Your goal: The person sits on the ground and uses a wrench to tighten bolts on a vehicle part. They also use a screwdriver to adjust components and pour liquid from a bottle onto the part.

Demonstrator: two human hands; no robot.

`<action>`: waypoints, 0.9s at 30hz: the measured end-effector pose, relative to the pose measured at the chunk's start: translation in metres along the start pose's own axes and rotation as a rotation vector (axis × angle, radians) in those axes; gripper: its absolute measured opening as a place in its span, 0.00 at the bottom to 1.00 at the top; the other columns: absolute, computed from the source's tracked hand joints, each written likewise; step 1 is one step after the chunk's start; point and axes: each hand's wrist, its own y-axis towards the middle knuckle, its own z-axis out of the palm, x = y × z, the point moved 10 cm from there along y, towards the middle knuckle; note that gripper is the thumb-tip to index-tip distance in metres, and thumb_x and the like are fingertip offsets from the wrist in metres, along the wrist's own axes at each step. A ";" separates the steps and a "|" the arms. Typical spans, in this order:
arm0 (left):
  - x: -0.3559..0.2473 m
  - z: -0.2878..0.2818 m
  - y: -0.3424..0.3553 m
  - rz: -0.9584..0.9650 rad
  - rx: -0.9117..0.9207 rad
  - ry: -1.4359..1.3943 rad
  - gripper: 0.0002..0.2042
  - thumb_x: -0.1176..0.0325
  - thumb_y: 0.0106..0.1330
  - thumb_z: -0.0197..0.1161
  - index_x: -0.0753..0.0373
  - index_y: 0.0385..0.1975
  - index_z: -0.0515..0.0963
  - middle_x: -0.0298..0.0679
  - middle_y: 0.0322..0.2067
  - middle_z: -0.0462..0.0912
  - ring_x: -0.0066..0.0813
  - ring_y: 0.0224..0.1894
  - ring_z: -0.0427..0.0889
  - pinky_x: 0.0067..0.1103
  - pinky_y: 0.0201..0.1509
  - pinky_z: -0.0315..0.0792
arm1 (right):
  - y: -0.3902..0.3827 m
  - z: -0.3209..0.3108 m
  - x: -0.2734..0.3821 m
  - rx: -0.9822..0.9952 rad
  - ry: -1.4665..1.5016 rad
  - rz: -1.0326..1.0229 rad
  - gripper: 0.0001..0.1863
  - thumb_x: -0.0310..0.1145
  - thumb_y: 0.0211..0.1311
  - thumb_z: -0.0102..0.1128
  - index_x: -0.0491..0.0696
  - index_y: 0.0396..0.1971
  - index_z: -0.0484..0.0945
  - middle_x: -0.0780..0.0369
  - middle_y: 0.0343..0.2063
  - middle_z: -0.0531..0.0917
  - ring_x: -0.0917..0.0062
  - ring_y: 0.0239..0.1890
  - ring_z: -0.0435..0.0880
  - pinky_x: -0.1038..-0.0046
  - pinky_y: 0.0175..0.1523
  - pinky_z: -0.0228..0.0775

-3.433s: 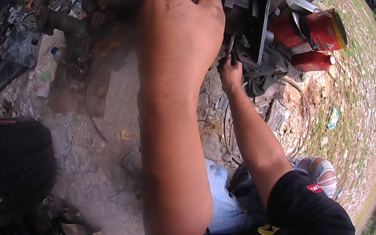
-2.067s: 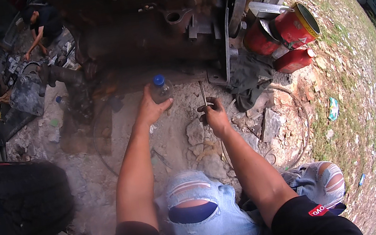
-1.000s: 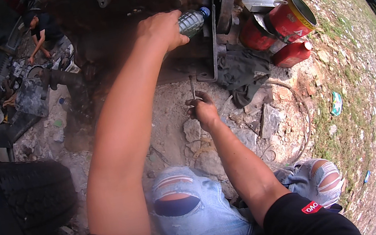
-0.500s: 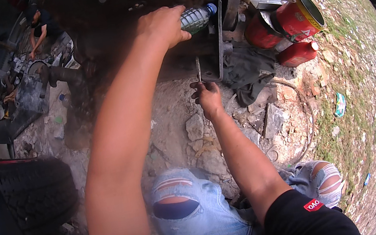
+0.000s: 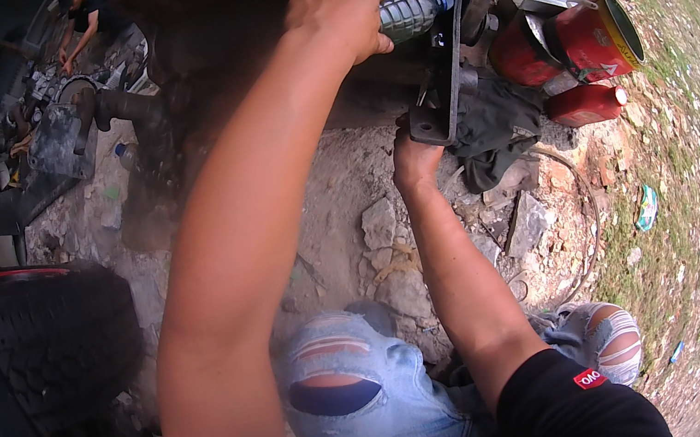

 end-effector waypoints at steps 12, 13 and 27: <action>-0.003 -0.003 0.000 0.020 -0.054 0.070 0.22 0.56 0.54 0.75 0.50 0.49 0.80 0.34 0.45 0.85 0.35 0.51 0.83 0.32 0.50 0.78 | -0.003 0.012 -0.010 0.007 0.131 0.041 0.07 0.32 0.68 0.55 0.50 0.29 0.72 0.69 0.23 0.74 0.86 0.20 0.68 0.79 0.23 0.58; -0.004 -0.004 0.001 0.021 -0.039 0.088 0.22 0.56 0.53 0.75 0.49 0.48 0.81 0.34 0.45 0.85 0.35 0.51 0.83 0.32 0.50 0.78 | -0.005 0.011 -0.014 0.008 0.202 0.091 0.07 0.33 0.69 0.55 0.49 0.29 0.73 0.69 0.23 0.75 0.86 0.20 0.68 0.79 0.23 0.58; -0.010 -0.001 -0.012 -0.015 0.100 0.080 0.33 0.55 0.54 0.75 0.49 0.62 0.72 0.39 0.52 0.80 0.39 0.57 0.79 0.36 0.57 0.75 | -0.018 0.013 -0.013 0.047 0.304 0.105 0.07 0.33 0.71 0.54 0.47 0.33 0.74 0.68 0.24 0.76 0.86 0.22 0.69 0.80 0.25 0.59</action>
